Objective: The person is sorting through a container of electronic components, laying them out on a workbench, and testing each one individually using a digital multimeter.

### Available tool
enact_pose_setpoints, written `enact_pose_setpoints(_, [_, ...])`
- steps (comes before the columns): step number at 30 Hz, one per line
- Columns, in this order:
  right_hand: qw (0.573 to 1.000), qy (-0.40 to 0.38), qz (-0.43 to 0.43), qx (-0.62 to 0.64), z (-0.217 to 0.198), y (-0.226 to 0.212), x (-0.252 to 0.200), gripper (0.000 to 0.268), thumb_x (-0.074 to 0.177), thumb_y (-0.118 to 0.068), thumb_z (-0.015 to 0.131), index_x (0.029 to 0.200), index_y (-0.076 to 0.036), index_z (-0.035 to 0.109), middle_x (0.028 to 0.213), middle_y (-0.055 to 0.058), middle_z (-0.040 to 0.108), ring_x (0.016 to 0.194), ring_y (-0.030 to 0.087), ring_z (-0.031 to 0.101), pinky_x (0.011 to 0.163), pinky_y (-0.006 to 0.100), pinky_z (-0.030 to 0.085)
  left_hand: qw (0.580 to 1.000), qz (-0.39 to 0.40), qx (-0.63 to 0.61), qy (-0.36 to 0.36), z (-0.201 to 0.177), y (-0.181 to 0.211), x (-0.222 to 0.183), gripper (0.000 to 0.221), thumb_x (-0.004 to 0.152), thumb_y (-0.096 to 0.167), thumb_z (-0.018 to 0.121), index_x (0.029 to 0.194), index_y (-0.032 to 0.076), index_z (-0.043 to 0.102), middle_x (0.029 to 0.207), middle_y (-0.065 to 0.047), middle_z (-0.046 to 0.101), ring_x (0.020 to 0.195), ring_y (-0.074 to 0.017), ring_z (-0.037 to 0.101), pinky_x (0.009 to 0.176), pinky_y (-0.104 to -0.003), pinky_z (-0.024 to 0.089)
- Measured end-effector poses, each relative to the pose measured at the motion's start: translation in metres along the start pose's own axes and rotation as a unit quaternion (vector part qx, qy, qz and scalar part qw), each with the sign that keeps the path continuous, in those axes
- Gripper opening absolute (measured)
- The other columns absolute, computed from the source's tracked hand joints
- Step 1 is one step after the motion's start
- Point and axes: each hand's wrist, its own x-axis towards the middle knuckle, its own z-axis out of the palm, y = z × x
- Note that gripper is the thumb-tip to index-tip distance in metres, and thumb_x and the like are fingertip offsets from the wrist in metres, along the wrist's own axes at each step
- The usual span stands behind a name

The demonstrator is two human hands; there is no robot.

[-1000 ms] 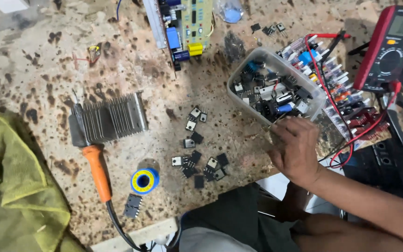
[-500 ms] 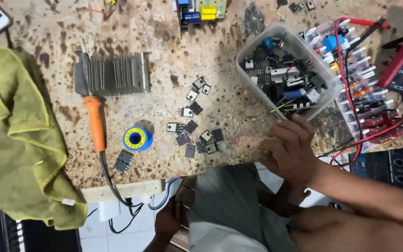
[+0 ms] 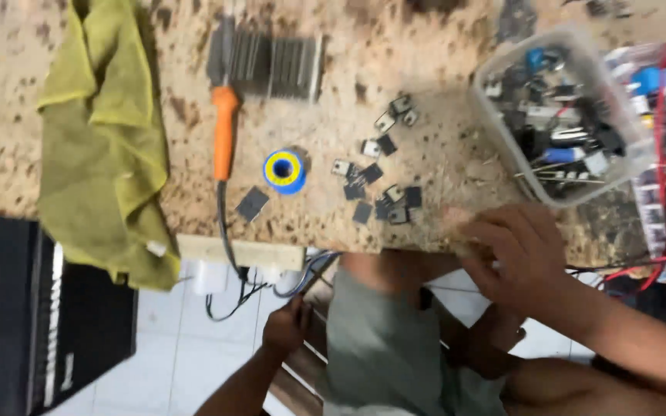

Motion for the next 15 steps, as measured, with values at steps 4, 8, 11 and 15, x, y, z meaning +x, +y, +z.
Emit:
enact_pose_setpoints(4, [0.978, -0.080, 0.126, 0.147, 0.011, -0.025, 0.018, 0.034, 0.103, -0.019, 0.061, 0.131, 0.000, 0.061, 0.122, 0.020, 0.061, 0.114, 0.038, 0.062, 0.089, 0.048, 0.052, 0.996, 0.069, 0.016, 0.056, -0.015, 0.026, -0.007, 0.034, 0.104, 0.032, 0.050, 0.123, 0.006, 0.060, 0.068, -0.019, 0.063, 0.051, -0.0445, 0.058, 0.048, -0.054, 0.044])
enact_pose_setpoints(8, [0.963, -0.108, 0.179, 0.169, 0.023, -0.026, 0.021, 0.044, 0.096, -0.015, 0.067, 0.138, -0.007, 0.057, 0.132, 0.020, 0.053, 0.089, 0.026, 0.068, 0.071, 0.042, 0.051, 0.995, 0.076, 0.021, 0.068, -0.020, 0.028, -0.003, 0.038, 0.105, 0.034, 0.047, 0.126, 0.004, 0.059, 0.066, -0.018, 0.064, 0.051, -0.0434, 0.058, 0.046, -0.053, 0.043])
enact_pose_setpoints(11, [0.961, -0.106, 0.172, 0.191, 0.026, -0.007, 0.025, 0.044, 0.101, -0.020, 0.063, 0.140, -0.003, 0.051, 0.126, 0.020, 0.047, 0.084, 0.028, 0.062, 0.072, 0.043, 0.052, 0.995, 0.086, 0.044, 0.038, -0.021, 0.030, 0.047, 0.038, 0.105, 0.034, 0.048, 0.128, 0.005, 0.058, 0.072, -0.017, 0.063, 0.057, -0.0431, 0.058, 0.049, -0.053, 0.044])
enact_pose_setpoints(15, [0.956, -0.081, 0.197, 0.201, 0.035, -0.002, 0.024, 0.040, 0.099, -0.011, 0.065, 0.137, -0.001, 0.055, 0.114, 0.020, 0.052, 0.077, 0.040, 0.068, 0.059, 0.052, 0.059, 0.995, 0.062, 0.075, -0.036, -0.015, 0.026, 0.055, 0.039, 0.105, 0.033, 0.048, 0.130, 0.006, 0.056, 0.079, -0.016, 0.062, 0.064, -0.0427, 0.058, 0.054, -0.054, 0.045])
